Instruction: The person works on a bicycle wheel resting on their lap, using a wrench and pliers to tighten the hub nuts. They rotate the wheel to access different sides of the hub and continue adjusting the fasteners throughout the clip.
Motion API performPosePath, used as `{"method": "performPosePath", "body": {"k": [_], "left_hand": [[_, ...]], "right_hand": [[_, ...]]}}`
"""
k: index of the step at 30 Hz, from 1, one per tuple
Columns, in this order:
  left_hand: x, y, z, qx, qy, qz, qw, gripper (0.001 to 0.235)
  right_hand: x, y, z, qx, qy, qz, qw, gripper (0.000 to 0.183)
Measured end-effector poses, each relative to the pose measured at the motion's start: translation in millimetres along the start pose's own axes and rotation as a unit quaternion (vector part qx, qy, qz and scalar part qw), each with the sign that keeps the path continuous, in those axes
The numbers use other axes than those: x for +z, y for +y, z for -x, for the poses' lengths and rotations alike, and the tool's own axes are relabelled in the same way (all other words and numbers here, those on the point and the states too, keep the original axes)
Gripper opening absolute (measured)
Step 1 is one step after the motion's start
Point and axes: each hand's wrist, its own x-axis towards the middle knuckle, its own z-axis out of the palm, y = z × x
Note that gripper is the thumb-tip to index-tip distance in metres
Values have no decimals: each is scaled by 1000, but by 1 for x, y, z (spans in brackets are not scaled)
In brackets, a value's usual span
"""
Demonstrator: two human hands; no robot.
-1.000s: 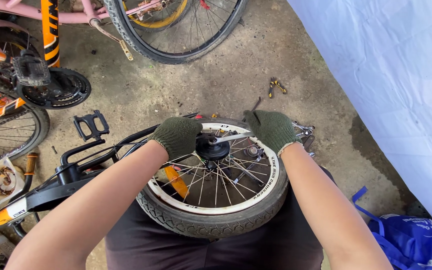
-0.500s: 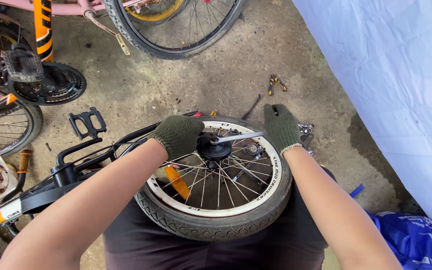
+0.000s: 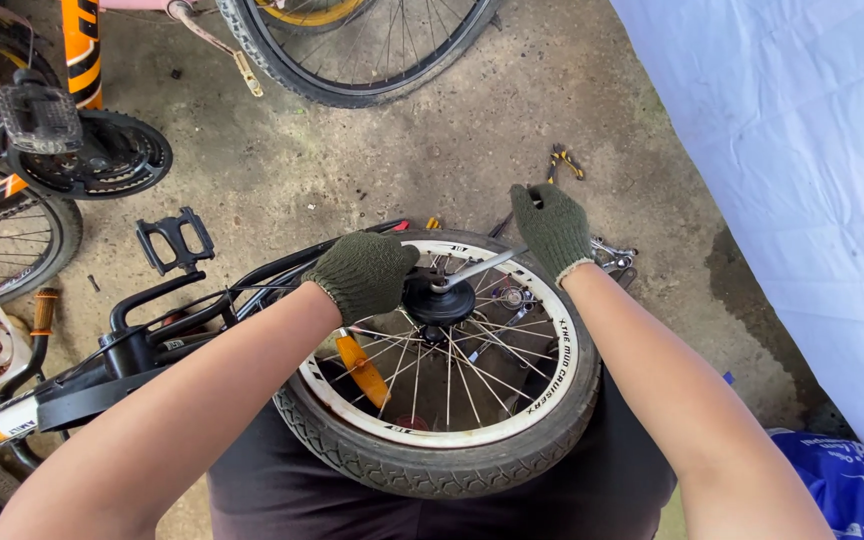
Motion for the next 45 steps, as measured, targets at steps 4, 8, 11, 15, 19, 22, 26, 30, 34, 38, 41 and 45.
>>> {"method": "performPosePath", "body": {"k": [4,8,11,15,19,22,26,30,34,38,41,45], "left_hand": [[1,0,1,40,-3,-182,982,30],[-17,10,4,-1,14,0,1000,19],[-9,8,10,88,7,-301,949,13],[33,-19,2,94,86,-211,969,21],[-1,-3,7,119,46,-347,929,9],[-15,5,1,69,18,-204,976,12],[-12,5,1,23,34,5,999,16],[-17,5,1,28,42,13,999,17],[56,-31,-10,92,100,-59,989,27],[97,-49,-13,141,199,-118,963,36],[85,-45,-10,153,200,-120,960,32],[68,-38,-4,141,191,-97,966,30]], "right_hand": [[17,-10,-10,-1,-17,-9,1000,54],[43,-15,-26,-7,-12,-58,998,56],[55,4,-42,-10,-24,-39,999,56],[24,5,-31,-19,-42,30,998,62],[-2,24,-16,-104,-221,114,963,76],[17,30,-20,-6,-304,-54,951,78],[68,60,-51,150,-223,-93,959,47],[50,29,-33,106,-198,-42,974,52],[51,-15,-14,48,-169,-86,981,49],[95,12,-45,72,-212,-150,963,52],[85,5,-38,122,-205,-260,936,70],[56,8,-43,-444,-167,180,862,7]]}}
